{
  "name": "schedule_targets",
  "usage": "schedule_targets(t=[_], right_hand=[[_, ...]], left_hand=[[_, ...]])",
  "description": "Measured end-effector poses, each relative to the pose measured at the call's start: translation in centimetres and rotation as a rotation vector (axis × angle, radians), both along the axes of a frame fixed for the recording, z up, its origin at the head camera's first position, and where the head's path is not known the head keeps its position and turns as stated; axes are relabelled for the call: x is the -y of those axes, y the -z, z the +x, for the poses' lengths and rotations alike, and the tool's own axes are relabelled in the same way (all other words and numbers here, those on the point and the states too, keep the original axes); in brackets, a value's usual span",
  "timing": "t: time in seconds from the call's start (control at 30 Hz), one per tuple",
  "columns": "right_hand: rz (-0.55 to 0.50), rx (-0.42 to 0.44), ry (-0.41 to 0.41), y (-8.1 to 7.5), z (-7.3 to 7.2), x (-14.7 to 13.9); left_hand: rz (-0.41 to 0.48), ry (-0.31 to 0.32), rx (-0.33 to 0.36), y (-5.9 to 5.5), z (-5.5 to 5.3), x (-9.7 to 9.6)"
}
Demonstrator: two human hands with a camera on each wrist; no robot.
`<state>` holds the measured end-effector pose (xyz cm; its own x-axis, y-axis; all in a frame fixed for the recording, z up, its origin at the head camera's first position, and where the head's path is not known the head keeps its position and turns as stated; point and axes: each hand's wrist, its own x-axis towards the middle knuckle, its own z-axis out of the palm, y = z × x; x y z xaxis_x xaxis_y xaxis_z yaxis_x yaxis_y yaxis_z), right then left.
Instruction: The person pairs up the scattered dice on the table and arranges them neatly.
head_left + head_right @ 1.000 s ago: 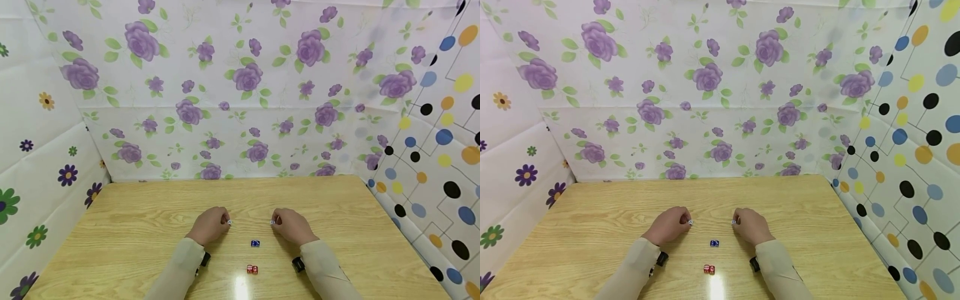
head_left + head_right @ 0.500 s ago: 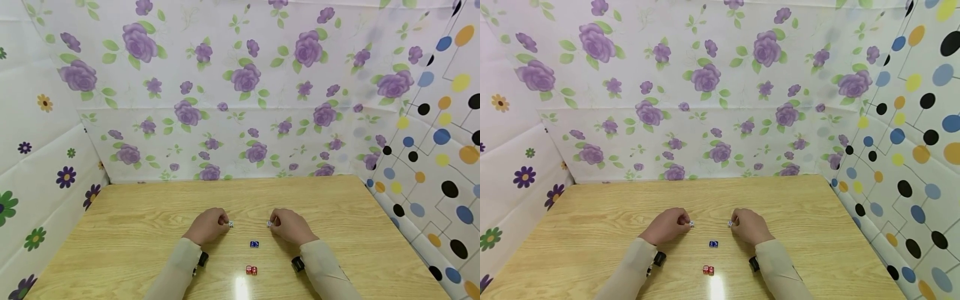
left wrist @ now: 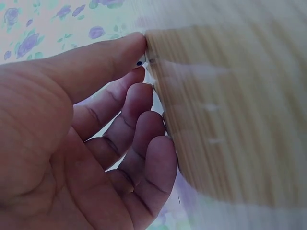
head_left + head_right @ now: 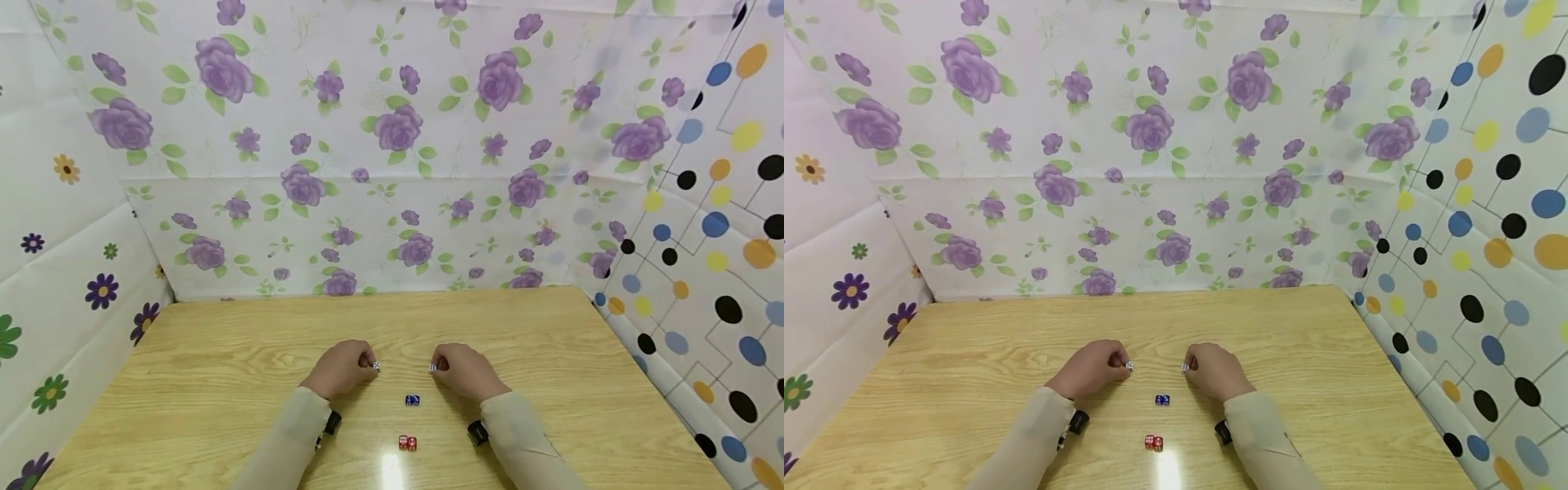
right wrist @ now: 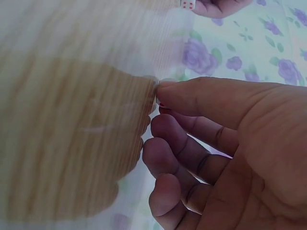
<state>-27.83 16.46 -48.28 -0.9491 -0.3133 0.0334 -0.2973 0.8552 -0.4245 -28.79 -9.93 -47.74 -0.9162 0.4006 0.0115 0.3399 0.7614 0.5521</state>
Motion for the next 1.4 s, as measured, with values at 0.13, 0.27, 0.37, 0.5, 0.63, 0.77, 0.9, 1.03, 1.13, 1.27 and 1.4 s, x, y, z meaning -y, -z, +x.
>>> schedule_targets(t=[0.13,0.27,0.37,0.5,0.63,0.77,0.9,1.03,1.13,1.27,1.4], right_hand=[[0.009,-0.005,-0.012,-0.1,-0.1,0.5],[0.023,-0.011,-0.006,-0.6,-0.2,0.8],[0.034,-0.009,-0.010,-0.9,-0.3,1.1],[0.047,-0.009,-0.027,-0.9,-0.5,1.3],[0.048,-0.020,-0.040,-0.8,-0.6,1.5],[0.039,-0.024,-0.056,-0.9,-0.6,1.7],[0.035,-0.017,-0.062,-1.0,-0.6,2.0],[0.041,-0.016,-0.056,-0.9,-0.5,2.1],[0.040,-0.022,-0.060,-0.8,-0.6,2.2],[0.037,-0.025,-0.065,-0.5,-0.7,2.3],[0.034,-0.030,-0.063,-0.4,-0.7,2.2]], left_hand=[[0.005,0.013,0.002,0.2,-0.1,-0.6],[0.001,0.021,-0.009,0.1,-0.3,-1.4],[-0.010,0.028,-0.009,-0.1,-0.5,-2.1],[-0.003,0.035,0.017,0.1,-0.9,-2.9],[0.007,0.029,0.047,0.1,-1.1,-3.6],[0.009,0.031,0.056,-0.1,-1.1,-4.2],[0.007,0.034,0.052,-0.1,-1.1,-4.8],[0.000,0.041,0.047,0.0,-1.1,-5.2],[-0.009,0.041,0.041,0.0,-1.0,-5.4],[-0.024,0.042,0.026,-0.1,-0.9,-5.7],[-0.034,0.046,0.019,-0.2,-0.8,-6.0]])
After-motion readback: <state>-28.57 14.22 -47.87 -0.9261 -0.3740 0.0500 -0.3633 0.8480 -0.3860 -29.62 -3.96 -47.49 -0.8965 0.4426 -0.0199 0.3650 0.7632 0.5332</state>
